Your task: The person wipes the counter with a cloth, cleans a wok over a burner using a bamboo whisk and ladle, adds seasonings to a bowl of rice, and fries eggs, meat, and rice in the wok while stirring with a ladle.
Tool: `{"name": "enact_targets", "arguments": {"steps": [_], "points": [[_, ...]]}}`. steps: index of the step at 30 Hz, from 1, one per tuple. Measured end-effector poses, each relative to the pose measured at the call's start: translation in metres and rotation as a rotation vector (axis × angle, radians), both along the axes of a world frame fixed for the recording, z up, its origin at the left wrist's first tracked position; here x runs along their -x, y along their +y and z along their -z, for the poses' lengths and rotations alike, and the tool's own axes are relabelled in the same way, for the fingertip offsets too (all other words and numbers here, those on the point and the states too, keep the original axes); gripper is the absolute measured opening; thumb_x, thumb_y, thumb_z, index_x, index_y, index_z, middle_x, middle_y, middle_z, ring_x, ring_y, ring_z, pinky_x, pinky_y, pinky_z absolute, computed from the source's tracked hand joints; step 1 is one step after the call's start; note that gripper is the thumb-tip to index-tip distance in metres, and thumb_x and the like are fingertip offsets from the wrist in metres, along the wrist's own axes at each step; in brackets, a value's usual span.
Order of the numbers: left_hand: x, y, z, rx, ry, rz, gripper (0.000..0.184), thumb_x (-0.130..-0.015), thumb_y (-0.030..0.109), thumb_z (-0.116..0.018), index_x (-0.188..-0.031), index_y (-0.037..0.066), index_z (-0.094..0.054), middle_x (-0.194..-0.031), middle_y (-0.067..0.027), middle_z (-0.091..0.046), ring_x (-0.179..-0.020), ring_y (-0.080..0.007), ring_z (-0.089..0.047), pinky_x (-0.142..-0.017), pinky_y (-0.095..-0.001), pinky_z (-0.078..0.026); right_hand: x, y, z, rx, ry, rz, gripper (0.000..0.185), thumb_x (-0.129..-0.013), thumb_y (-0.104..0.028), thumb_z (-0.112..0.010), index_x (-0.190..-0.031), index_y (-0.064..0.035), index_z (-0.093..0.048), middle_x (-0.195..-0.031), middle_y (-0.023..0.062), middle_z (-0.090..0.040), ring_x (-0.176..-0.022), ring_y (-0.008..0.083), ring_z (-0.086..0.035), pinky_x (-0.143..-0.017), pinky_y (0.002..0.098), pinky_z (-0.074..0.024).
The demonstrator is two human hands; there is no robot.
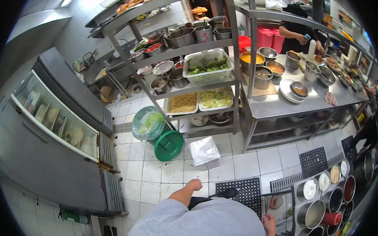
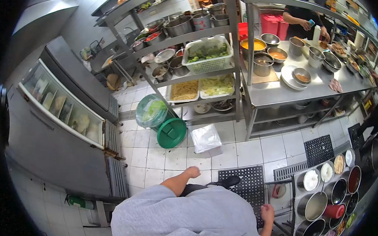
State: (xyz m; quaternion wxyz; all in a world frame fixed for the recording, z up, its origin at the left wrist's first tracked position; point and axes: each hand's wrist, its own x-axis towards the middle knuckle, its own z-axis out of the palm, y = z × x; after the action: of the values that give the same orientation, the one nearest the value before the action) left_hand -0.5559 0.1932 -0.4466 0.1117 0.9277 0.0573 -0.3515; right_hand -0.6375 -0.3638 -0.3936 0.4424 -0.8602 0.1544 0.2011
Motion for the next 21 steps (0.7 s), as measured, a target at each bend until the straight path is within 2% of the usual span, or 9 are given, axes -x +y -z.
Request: {"name": "enact_targets", "arguments": {"steps": [3,6,8,9,11,12,15,18,21], "points": [[0.061,0.032,0.008,-0.023,0.047,-0.035,0.041,-0.087,0.036,-0.050,-0.093,0.002,-0.073,-0.106,-0.0216,-0.069,-0.101,-0.0381,-0.065,-0.090,-0.0478,-0.051,0.004,-0.019,0.012,-0.214,0.087,0.331,0.017,-0.088,-0.013,-0.060,-0.094,0.0008,-0.065,-0.072,0.0098,-0.063,-0.054,0.0181,-0.061,-0.048,0.0346,-0.0500],[0.086,0.044,0.017,-0.036,0.131,0.007,0.040,-0.086,0.034,-0.052,-0.098,0.003,-0.073,-0.111,-0.0212,-0.068,-0.104,-0.0376,-0.064,-0.092,-0.0467,-0.051,0.019,-0.036,0.030,-0.289,0.226,0.587,0.014,-0.087,-0.013,-0.058,-0.093,-0.0011,-0.063,-0.069,0.0099,-0.061,-0.048,0.0182,-0.058,-0.042,0.0340,-0.0471],[0.089,0.040,0.026,-0.039,0.199,0.034,0.041,-0.085,0.033,-0.055,-0.107,0.002,-0.072,-0.119,-0.0207,-0.066,-0.111,-0.0365,-0.063,-0.096,-0.0445,-0.050,0.040,-0.052,0.053,-0.358,0.400,0.613,0.017,-0.090,-0.015,-0.053,-0.103,-0.0060,-0.059,-0.070,0.0083,-0.060,-0.051,0.0206,-0.059,-0.040,0.0359,-0.0467],[0.086,0.033,0.023,-0.027,0.181,-0.006,0.041,-0.085,0.033,-0.055,-0.106,0.002,-0.072,-0.119,-0.0209,-0.066,-0.111,-0.0364,-0.063,-0.096,-0.0446,-0.050,0.048,-0.057,0.060,-0.389,0.486,0.626,0.019,-0.092,-0.015,-0.051,-0.108,-0.0084,-0.056,-0.070,0.0075,-0.059,-0.052,0.0217,-0.059,-0.039,0.0369,-0.0466],[0.064,0.019,0.014,0.002,0.141,-0.082,0.041,-0.085,0.034,-0.055,-0.104,0.002,-0.072,-0.118,-0.0213,-0.066,-0.110,-0.0363,-0.063,-0.096,-0.0450,-0.050,0.064,-0.060,0.061,-0.363,0.526,0.622,0.016,-0.091,-0.015,-0.051,-0.105,-0.0075,-0.057,-0.070,0.0072,-0.059,-0.053,0.0211,-0.059,-0.041,0.0365,-0.0464],[0.043,0.009,0.001,0.011,0.166,0.011,0.041,-0.086,0.033,-0.055,-0.105,0.002,-0.072,-0.118,-0.0214,-0.066,-0.110,-0.0368,-0.063,-0.096,-0.0449,-0.049,0.069,-0.054,0.059,-0.347,0.519,0.622,0.015,-0.091,-0.015,-0.052,-0.103,-0.0071,-0.058,-0.069,0.0071,-0.059,-0.054,0.0207,-0.059,-0.042,0.0363,-0.0464],[-0.014,-0.021,-0.002,0.059,0.063,-0.013,0.040,-0.085,0.032,-0.055,-0.104,0.002,-0.072,-0.117,-0.0212,-0.066,-0.110,-0.0363,-0.063,-0.096,-0.0444,-0.049,0.080,-0.040,0.045,-0.310,0.470,0.625,0.013,-0.090,-0.015,-0.052,-0.097,-0.0057,-0.059,-0.069,0.0066,-0.059,-0.055,0.0198,-0.058,-0.045,0.0357,-0.0462],[-0.073,-0.059,-0.029,0.211,-0.053,-0.047,0.037,-0.084,0.032,-0.057,-0.101,0.004,-0.073,-0.112,-0.0195,-0.068,-0.107,-0.0353,-0.064,-0.093,-0.0435,-0.050,0.086,-0.031,0.030,-0.289,0.393,0.639,0.012,-0.089,-0.014,-0.053,-0.091,-0.0043,-0.060,-0.068,0.0061,-0.059,-0.056,0.0188,-0.058,-0.048,0.0352,-0.0460],[-0.114,-0.088,-0.025,0.418,-0.211,-0.035,0.033,-0.083,0.034,-0.059,-0.097,0.006,-0.073,-0.106,-0.0179,-0.070,-0.102,-0.0344,-0.065,-0.090,-0.0427,-0.052,0.096,-0.020,0.017,-0.265,0.319,0.690,0.013,-0.088,-0.014,-0.054,-0.085,-0.0029,-0.061,-0.067,0.0056,-0.060,-0.057,0.0178,-0.057,-0.052,0.0346,-0.0458]]}}
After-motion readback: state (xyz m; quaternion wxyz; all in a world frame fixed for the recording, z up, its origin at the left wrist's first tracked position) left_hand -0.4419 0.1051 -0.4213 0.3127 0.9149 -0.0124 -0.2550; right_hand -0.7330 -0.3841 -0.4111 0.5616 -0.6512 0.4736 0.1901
